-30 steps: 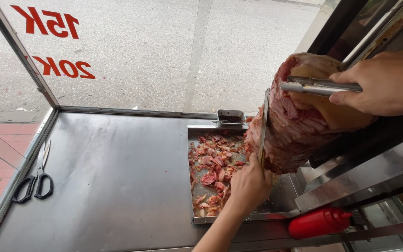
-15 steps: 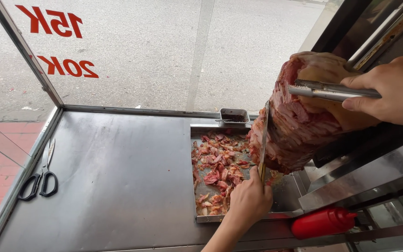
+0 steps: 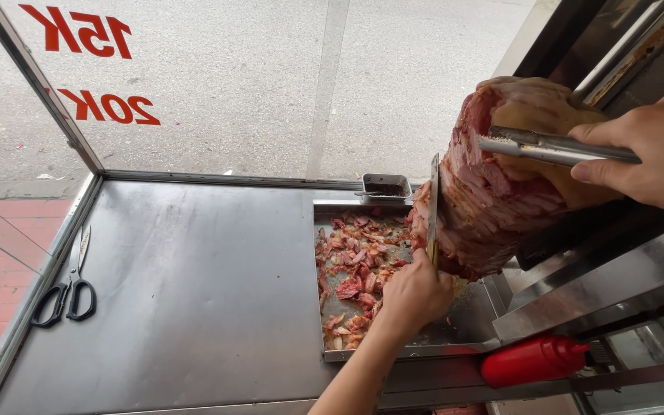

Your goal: Slice meat from a vertical rotisserie into a tray using a long knife and tongs.

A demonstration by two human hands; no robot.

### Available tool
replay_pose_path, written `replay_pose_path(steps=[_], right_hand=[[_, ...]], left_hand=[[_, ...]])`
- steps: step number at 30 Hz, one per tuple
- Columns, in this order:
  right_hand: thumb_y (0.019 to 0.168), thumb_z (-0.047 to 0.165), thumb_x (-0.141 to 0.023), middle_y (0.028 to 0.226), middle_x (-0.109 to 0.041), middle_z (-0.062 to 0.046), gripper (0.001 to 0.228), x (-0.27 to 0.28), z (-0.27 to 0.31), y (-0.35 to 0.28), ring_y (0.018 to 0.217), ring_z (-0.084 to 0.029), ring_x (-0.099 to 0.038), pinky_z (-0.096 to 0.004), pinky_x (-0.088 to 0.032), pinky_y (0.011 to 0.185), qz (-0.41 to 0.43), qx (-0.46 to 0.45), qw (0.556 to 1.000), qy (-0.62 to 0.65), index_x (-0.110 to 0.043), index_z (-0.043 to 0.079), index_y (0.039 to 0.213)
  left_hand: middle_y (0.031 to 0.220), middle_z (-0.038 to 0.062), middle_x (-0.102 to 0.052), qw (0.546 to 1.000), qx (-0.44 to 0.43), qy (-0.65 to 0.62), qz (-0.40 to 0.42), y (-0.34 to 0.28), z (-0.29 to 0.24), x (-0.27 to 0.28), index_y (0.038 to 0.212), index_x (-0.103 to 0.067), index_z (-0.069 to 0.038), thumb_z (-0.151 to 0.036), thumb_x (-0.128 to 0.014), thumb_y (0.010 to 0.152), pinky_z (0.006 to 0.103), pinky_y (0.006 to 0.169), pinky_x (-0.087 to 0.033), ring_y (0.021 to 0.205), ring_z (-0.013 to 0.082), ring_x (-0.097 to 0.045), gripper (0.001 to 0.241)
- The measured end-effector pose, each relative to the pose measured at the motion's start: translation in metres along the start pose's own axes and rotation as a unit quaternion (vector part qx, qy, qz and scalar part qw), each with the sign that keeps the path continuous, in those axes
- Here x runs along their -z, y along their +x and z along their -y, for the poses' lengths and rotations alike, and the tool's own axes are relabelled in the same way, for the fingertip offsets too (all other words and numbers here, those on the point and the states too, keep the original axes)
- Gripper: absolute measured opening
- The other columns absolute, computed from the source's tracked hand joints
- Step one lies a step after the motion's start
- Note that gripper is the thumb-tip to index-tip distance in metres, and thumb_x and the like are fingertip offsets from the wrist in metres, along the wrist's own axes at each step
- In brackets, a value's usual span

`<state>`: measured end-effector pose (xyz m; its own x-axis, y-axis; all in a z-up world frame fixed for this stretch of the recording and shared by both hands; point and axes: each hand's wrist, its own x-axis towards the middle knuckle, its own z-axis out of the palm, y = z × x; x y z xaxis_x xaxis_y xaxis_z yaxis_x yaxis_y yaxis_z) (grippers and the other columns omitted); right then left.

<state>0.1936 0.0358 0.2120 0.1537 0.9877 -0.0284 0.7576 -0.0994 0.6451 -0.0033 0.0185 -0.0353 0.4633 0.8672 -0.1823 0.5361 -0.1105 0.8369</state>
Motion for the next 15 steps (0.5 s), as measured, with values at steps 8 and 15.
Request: replay_pose_path(steps=[8, 15], right_hand=[[0.091, 0.06, -0.054, 0.097, -0.087, 0.014, 0.053, 0.014, 0.005, 0.002, 0.073, -0.002, -0.09, -0.015, -0.069, 0.068, 0.043, -0.006, 0.999, -0.029, -0.055, 0.035, 0.138], [0.09, 0.061, -0.053, 0.106, -0.084, 0.016, 0.054, 0.01, 0.001, -0.002, 0.076, -0.001, -0.091, -0.016, -0.072, 0.071, 0.034, 0.001, 0.999, -0.031, -0.056, 0.035, 0.138]], left_hand=[[0.076, 0.026, -0.069, 0.994, -0.067, 0.045, -0.078, -0.028, 0.029, -0.021, 0.131, -0.039, 0.018, -0.021, -0.047, 0.094, 0.0536, 0.052, -0.053, 0.058, 0.0451, -0.067, 0.055], [0.074, 0.012, -0.063, 0.998, -0.008, 0.056, -0.013, 0.037, 0.016, -0.009, 0.102, -0.052, 0.005, -0.021, -0.042, 0.095, 0.0409, 0.05, -0.054, 0.056, 0.0273, -0.061, 0.029]])
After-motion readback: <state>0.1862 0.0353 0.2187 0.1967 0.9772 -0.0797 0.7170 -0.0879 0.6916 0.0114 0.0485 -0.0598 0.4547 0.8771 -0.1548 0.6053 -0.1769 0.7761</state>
